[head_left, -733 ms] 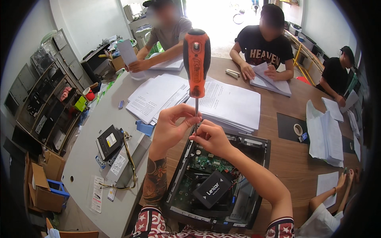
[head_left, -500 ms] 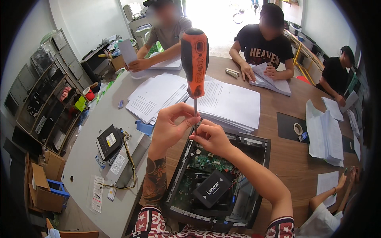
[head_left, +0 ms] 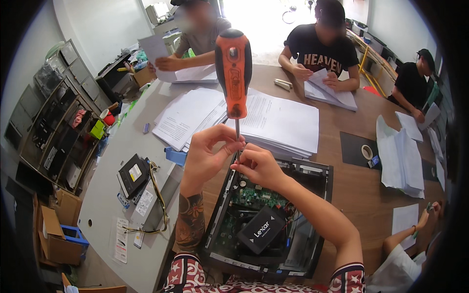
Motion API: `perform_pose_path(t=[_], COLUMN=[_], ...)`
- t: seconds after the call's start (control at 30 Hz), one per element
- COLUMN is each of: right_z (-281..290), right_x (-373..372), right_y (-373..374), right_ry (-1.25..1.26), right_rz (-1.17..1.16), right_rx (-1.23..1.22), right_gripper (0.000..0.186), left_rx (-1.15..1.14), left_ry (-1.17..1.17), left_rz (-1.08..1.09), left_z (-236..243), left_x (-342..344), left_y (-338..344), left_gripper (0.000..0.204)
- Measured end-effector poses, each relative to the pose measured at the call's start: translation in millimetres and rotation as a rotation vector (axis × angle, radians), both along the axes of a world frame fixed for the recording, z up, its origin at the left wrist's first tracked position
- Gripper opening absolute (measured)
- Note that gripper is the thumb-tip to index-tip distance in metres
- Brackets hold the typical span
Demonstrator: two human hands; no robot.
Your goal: The person uses a screwdriver to unscrew a component from a computer motherboard, then lifts a small black drive off the board before resuming work with the screwdriver.
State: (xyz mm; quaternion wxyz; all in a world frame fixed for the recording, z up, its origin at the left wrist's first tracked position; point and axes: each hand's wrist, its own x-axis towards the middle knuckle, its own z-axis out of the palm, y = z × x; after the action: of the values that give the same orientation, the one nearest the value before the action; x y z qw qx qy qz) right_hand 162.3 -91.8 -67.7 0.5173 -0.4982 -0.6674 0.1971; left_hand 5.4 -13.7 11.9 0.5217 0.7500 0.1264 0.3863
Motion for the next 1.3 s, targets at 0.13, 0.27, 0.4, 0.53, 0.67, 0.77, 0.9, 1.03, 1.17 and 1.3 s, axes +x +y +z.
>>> perform_pose_path(t=[0.13, 0.27, 0.4, 0.53, 0.67, 0.77, 0.9, 1.03, 1.17, 1.3], right_z=[0, 1, 1, -1, 0, -2, 2, 0, 0, 0], right_x=[0, -3, -3, -1, -1, 0, -3, -1, 1, -2], right_y=[-2, -3, -2, -1, -2, -1, -1, -2, -2, -1], right_ry=[-0.013, -0.004, -0.006, -0.005, 0.001, 0.02, 0.007, -0.007, -0.009, -0.012], right_rz=[0.002, 0.005, 0.006, 0.001, 0.003, 0.008, 0.02, 0.014, 0.008, 0.013], right_rx=[0.026, 0.006, 0.002, 0.004, -0.016, -0.017, 0.0, 0.008, 0.004, 0.014], right_gripper=[0.025, 0.024, 0.024, 0.024, 0.024, 0.024, 0.024, 0.024, 0.025, 0.025], left_rx=[0.025, 0.045, 0.041, 0.06, 0.046, 0.114, 0.144, 0.075, 0.092, 0.097], left_ry=[-0.004, -0.014, -0.027, 0.042, 0.05, 0.046, 0.049, 0.045, 0.053, 0.07], left_rz=[0.02, 0.027, 0.025, 0.014, 0.027, 0.016, 0.033, 0.025, 0.022, 0.036], left_z=[0, -1, -1, 5, 5, 1, 3, 2, 1, 4], left_x=[-1, -3, -4, -3, -2, -3, -7, -4, -2, -6], left_y=[-1, 1, 2, -2, -2, 2, 2, 1, 2, 1], left_gripper=[0.01, 0.01, 0.01, 0.01, 0.01, 0.012, 0.013, 0.012, 0.013, 0.013])
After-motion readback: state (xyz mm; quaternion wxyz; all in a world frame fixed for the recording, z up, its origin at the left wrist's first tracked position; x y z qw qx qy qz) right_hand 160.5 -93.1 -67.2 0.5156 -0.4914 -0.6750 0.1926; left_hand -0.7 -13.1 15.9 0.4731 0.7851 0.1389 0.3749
